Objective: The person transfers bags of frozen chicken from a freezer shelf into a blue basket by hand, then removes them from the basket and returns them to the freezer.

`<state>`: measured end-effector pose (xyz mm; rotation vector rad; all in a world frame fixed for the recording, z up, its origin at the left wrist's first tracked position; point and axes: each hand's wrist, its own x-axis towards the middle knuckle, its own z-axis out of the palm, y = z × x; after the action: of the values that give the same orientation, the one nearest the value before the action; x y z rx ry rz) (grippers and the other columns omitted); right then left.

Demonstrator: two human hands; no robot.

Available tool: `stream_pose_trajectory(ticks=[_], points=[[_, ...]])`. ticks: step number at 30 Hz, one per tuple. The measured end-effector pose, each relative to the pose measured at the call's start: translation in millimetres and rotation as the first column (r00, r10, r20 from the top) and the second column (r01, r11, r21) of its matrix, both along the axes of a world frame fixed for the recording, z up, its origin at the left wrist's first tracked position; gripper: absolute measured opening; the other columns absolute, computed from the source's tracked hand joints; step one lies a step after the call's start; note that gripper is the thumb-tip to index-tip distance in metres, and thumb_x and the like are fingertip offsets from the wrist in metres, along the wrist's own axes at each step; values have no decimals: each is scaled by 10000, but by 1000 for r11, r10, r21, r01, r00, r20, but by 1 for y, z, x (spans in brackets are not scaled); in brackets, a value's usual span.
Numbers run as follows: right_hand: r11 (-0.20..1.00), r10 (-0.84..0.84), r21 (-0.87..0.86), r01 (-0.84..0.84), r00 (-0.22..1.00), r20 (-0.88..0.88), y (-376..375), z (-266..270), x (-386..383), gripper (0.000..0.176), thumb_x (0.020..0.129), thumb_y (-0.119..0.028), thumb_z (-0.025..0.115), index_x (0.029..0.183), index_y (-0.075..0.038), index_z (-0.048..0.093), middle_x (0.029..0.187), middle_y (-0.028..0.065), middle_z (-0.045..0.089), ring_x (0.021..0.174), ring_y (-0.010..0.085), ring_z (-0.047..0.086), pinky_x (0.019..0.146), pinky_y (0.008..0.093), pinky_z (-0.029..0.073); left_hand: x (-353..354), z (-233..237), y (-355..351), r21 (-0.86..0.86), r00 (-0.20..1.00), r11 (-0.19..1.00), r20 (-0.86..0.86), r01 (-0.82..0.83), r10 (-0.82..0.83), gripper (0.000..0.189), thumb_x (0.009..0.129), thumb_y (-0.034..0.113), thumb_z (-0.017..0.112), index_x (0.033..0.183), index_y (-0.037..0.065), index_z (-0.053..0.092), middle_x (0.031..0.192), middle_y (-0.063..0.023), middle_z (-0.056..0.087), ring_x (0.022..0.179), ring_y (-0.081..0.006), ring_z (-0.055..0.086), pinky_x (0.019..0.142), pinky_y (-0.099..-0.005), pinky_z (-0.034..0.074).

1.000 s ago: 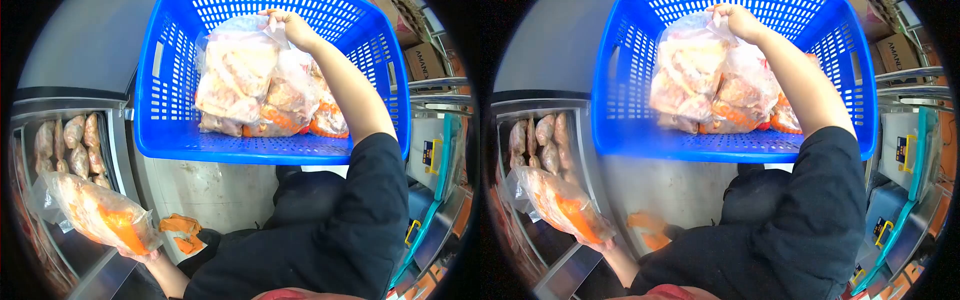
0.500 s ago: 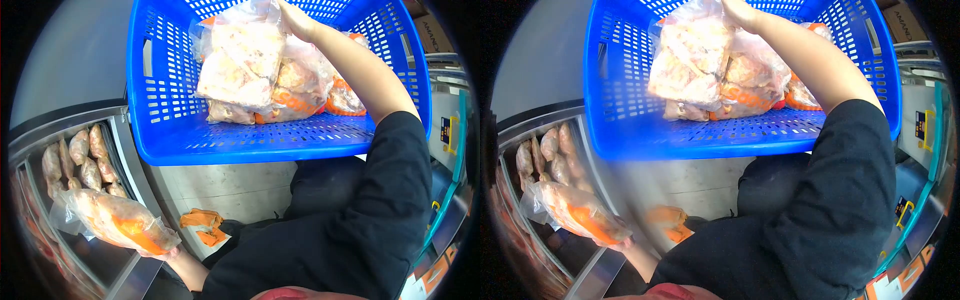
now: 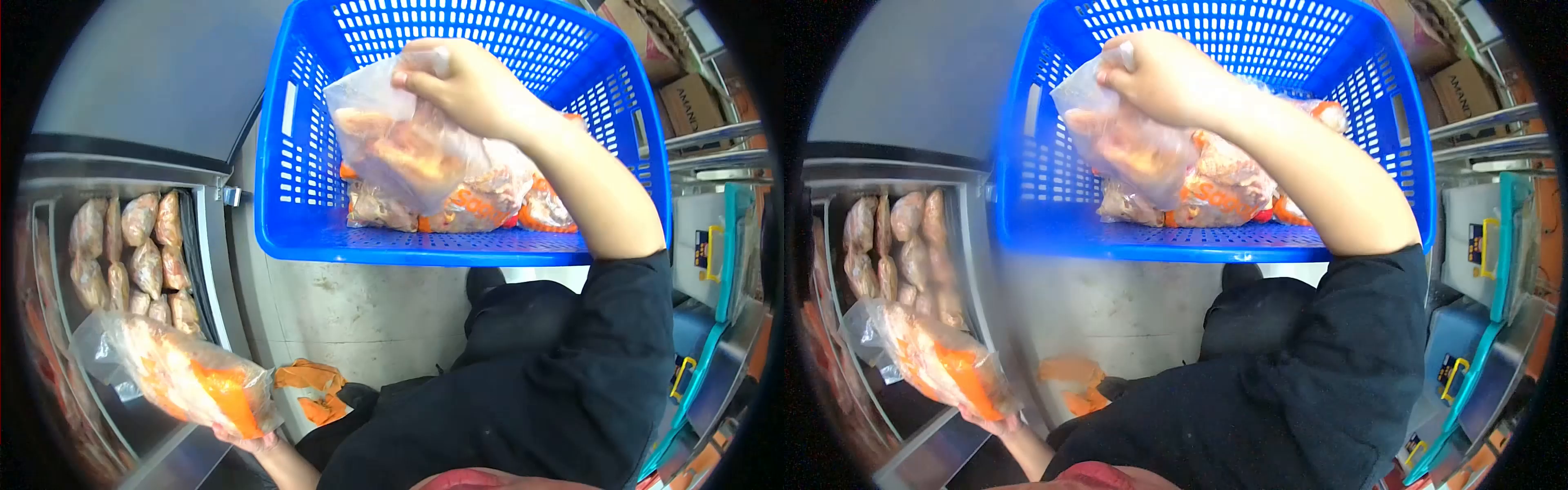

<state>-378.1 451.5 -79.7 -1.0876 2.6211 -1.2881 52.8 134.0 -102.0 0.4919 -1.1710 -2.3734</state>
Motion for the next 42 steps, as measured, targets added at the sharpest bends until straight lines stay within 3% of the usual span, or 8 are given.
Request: stream_pose_trajectory(ticks=[4,7,17,22,23,25,37,42], points=[[933,-92,-244,265,830,550,-11,33,35,148,843,-136,531,930,-24,569,808,55,594,744,135,576,629,262,466,80,-5,-32,-287,980,949,101,-134,169,735,765,512,565,1319,79,353,1292,-102,444,1157,-294,439,943,-464,384],[820,-35,-345,456,643,765,-36,42,58,184,838,-93,517,1016,-45,506,928,79,566,834,171,576,671,298,494,60,24,-14,134,986,977,-57,166,-159,744,751,508,579,1315,78,357,1298,-97,436,1164,-305,430,953,-468,375],[992,-46,-74,104,828,560,-102,-124,-16,330,808,-158,591,1076,6,491,809,116,640,705,166,640,623,288,509,64,11,-12,294,943,903,-210,312,-257,708,771,457,584,1328,96,339,1344,-90,386,1223,-331,351,995,-519,304],[976,-6,202,-80,921,389,-49,-82,-62,312,881,-255,514,1131,-70,530,962,67,618,868,148,602,723,276,494,117,-20,-48,257,996,965,-85,44,-23,602,817,373,541,1304,68,362,1305,-109,414,1112,-284,449,879,-454,421],[935,1,308,-175,870,493,-39,-73,-76,606,869,-491,419,1290,-57,393,1161,166,529,1072,254,494,937,371,364,138,-31,-62,242,997,969,-44,-47,60,575,829,353,528,1297,59,370,1294,-114,422,1083,-272,476,849,-436,453],[919,-77,386,-76,928,365,-22,-79,-71,421,842,-361,558,1146,-71,526,1004,78,603,914,153,588,712,283,489,161,-39,-78,211,990,968,11,-139,139,521,854,314,503,1282,43,384,1273,-124,439,1025,-247,530,789,-400,517],[379,132,827,-414,909,395,-53,-117,-35,1049,534,-600,731,1284,23,342,1069,178,580,911,301,594,804,396,469,10,-11,-17,325,994,939,-32,110,-105,530,806,352,541,1215,24,462,1164,-137,532,883,-268,596,773,-411,509],[719,-12,582,-380,830,557,-35,-120,-58,1026,631,-702,571,1285,41,299,1121,221,539,971,305,565,802,384,447,22,-16,-29,257,999,966,32,29,-39,532,800,351,542,1211,23,461,1154,-137,533,883,-266,593,769,-409,508]])
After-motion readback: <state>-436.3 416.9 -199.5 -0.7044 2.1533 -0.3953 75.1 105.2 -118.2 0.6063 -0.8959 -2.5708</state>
